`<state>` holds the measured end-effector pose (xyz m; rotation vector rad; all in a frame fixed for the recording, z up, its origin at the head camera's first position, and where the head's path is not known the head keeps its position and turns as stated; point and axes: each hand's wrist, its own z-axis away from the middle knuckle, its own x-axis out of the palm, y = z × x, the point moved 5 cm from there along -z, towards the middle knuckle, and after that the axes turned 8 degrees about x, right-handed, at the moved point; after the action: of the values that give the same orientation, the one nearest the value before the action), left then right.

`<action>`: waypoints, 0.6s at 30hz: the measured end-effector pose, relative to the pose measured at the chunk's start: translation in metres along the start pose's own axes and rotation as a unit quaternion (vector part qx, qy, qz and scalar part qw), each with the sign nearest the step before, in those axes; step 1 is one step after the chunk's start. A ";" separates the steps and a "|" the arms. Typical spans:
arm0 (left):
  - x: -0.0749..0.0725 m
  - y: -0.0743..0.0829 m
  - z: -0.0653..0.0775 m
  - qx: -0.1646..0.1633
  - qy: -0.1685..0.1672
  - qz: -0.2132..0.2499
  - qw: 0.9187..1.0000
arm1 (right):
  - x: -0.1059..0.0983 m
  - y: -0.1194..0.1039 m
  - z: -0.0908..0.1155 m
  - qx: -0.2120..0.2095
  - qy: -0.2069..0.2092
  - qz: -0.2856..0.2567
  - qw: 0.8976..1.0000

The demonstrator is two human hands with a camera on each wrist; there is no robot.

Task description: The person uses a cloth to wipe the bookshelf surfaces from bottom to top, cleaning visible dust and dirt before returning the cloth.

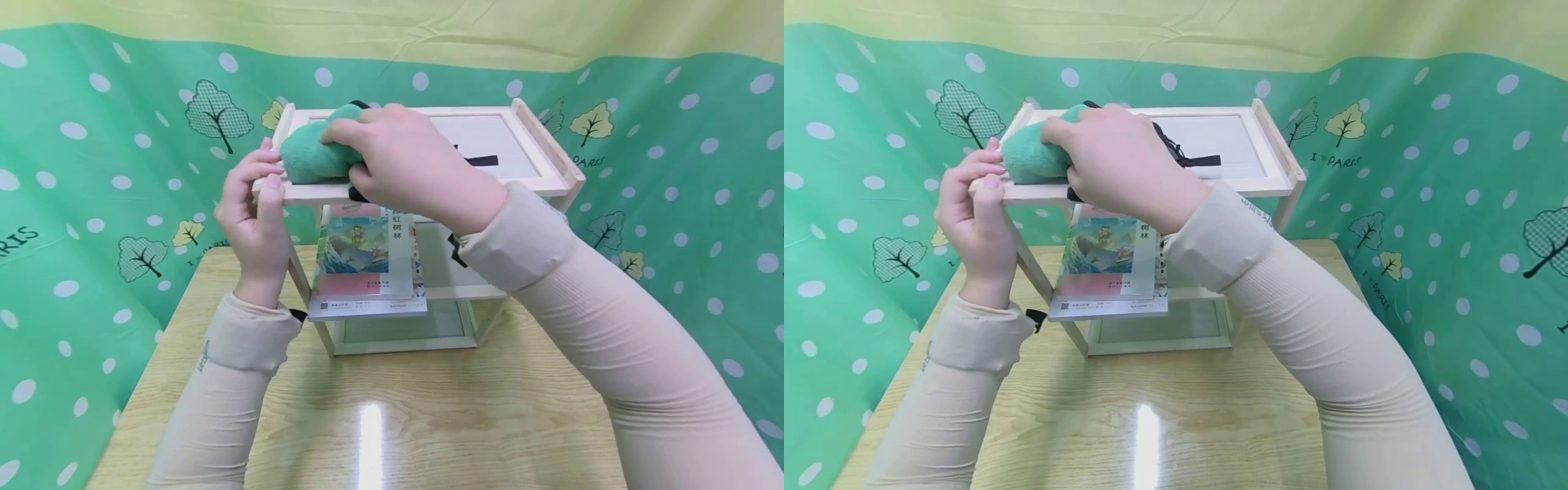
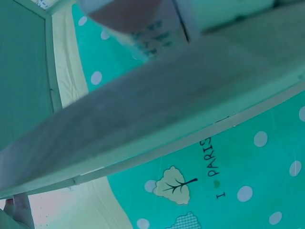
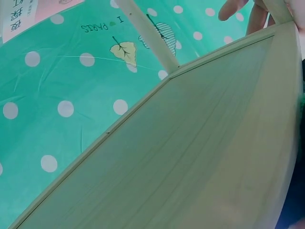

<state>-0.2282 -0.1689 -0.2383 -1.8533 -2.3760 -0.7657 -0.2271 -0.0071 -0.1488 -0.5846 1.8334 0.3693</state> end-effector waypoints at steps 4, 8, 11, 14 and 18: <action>0.000 0.000 -0.001 0.009 -0.003 0.002 1.000 | 0.000 0.001 0.001 -0.004 -0.003 -0.010 1.000; -0.001 0.000 -0.001 0.016 -0.005 -0.002 1.000 | -0.002 0.006 0.004 -0.009 -0.007 -0.028 1.000; -0.001 -0.002 -0.002 0.015 -0.007 -0.006 1.000 | -0.004 0.012 0.007 -0.007 -0.008 -0.040 0.999; -0.001 -0.004 -0.002 0.010 -0.008 -0.017 1.000 | -0.005 0.019 0.012 0.001 -0.007 -0.047 0.999; -0.003 -0.006 -0.002 0.005 -0.008 -0.027 1.000 | -0.008 0.031 0.022 0.015 -0.005 -0.053 0.998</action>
<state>-0.2330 -0.1734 -0.2396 -1.8059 -2.4444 -0.7432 -0.2255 0.0316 -0.1495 -0.6563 1.7870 0.2729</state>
